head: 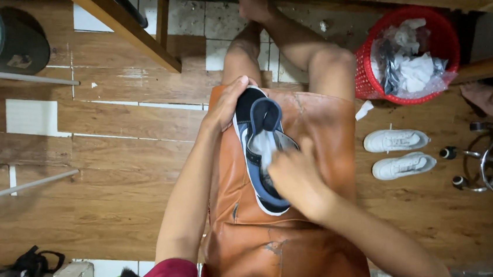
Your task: Scrubbing the interior of a black slip-on shoe using a toothbrush and soapy water to clean the lining.
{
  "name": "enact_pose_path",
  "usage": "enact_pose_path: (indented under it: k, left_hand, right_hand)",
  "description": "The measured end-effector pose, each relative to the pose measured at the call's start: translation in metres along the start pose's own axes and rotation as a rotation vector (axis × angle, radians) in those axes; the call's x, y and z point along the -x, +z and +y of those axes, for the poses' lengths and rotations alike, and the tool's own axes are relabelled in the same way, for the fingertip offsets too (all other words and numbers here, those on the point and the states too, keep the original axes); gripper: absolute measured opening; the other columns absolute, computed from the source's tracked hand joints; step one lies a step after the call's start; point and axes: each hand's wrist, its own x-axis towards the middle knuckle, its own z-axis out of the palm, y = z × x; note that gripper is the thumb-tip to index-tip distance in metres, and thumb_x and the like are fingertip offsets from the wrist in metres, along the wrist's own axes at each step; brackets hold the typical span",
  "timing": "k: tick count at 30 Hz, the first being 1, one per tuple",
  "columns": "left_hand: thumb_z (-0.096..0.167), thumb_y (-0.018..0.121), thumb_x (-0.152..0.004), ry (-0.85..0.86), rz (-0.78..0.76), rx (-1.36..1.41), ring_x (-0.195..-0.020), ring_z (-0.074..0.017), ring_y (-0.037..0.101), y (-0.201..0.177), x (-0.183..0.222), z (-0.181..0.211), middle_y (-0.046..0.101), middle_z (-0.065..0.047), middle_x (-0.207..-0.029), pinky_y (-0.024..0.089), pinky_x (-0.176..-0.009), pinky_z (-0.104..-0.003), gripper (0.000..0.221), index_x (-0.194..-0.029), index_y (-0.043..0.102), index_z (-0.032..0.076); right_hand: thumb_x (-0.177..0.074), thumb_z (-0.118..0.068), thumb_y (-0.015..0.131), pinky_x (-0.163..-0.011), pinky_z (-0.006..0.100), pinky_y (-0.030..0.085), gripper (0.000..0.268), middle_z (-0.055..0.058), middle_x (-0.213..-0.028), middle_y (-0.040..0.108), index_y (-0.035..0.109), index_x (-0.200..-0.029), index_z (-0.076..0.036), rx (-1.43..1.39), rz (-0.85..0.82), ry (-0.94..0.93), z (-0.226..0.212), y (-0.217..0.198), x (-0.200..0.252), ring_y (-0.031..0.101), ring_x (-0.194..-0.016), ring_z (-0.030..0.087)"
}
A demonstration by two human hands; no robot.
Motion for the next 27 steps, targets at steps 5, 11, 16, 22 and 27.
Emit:
enact_pose_path:
  k: [5, 11, 16, 22, 27]
  left_hand:
    - [0.047, 0.045, -0.094, -0.025, -0.102, 0.248, -0.093, -0.0169, 0.053, 0.006, 0.009, 0.008, 0.063, -0.011, -0.101, 0.044, -0.086, -0.028, 0.042, -0.099, 0.065, 0.01]
    - [0.052, 0.051, -0.093, -0.043, 0.01, 0.158, -0.106, -0.0234, 0.052, 0.0, 0.003, -0.001, 0.061, -0.014, -0.109, 0.042, -0.1, -0.038, 0.044, -0.105, 0.07, 0.014]
    - [0.053, 0.052, -0.093, -0.068, -0.034, 0.066, -0.117, -0.0281, 0.052, 0.002, 0.001, -0.008, 0.06, -0.019, -0.121, 0.039, -0.105, -0.04, 0.043, -0.113, 0.069, 0.019]
    - [0.055, 0.049, -0.093, -0.057, 0.013, 0.054, -0.116, -0.0269, 0.051, 0.003, 0.004, 0.002, 0.06, -0.019, -0.119, 0.037, -0.105, -0.039, 0.044, -0.11, 0.068, 0.018]
    - [0.058, 0.049, -0.092, -0.133, 0.031, 0.1, -0.128, -0.0326, 0.044, 0.011, 0.007, 0.007, 0.054, -0.024, -0.13, 0.029, -0.113, -0.043, 0.058, -0.119, 0.065, 0.008]
  right_hand:
    - [-0.071, -0.009, 0.058, -0.071, 0.052, 0.033, 0.018, 0.01, -0.07, 0.061, 0.066, -0.086, -0.003, 0.083, 0.078, -0.005, -0.013, -0.008, 0.007, 0.056, -0.063, 0.028]
    - [-0.072, -0.008, 0.057, -0.069, 0.053, 0.032, 0.016, 0.009, -0.066, 0.058, 0.068, -0.081, -0.003, 0.004, 0.093, -0.062, -0.01, -0.025, 0.016, 0.055, -0.064, 0.028]
    - [-0.07, -0.006, 0.058, -0.07, 0.055, 0.034, 0.012, 0.006, -0.059, 0.057, 0.069, -0.075, -0.006, 0.071, 0.072, 0.005, -0.008, 0.014, -0.005, 0.054, -0.055, 0.024]
    - [-0.077, -0.008, 0.053, -0.074, 0.054, 0.034, 0.019, 0.008, -0.061, 0.061, 0.068, -0.086, -0.002, -0.006, 0.145, -0.036, -0.007, -0.004, 0.036, 0.056, -0.063, 0.028]
    - [-0.072, -0.006, 0.053, -0.07, 0.05, 0.036, 0.03, 0.004, -0.066, 0.054, 0.064, -0.1, -0.002, 0.261, 0.331, 0.084, -0.001, 0.039, -0.016, 0.053, -0.065, 0.025]
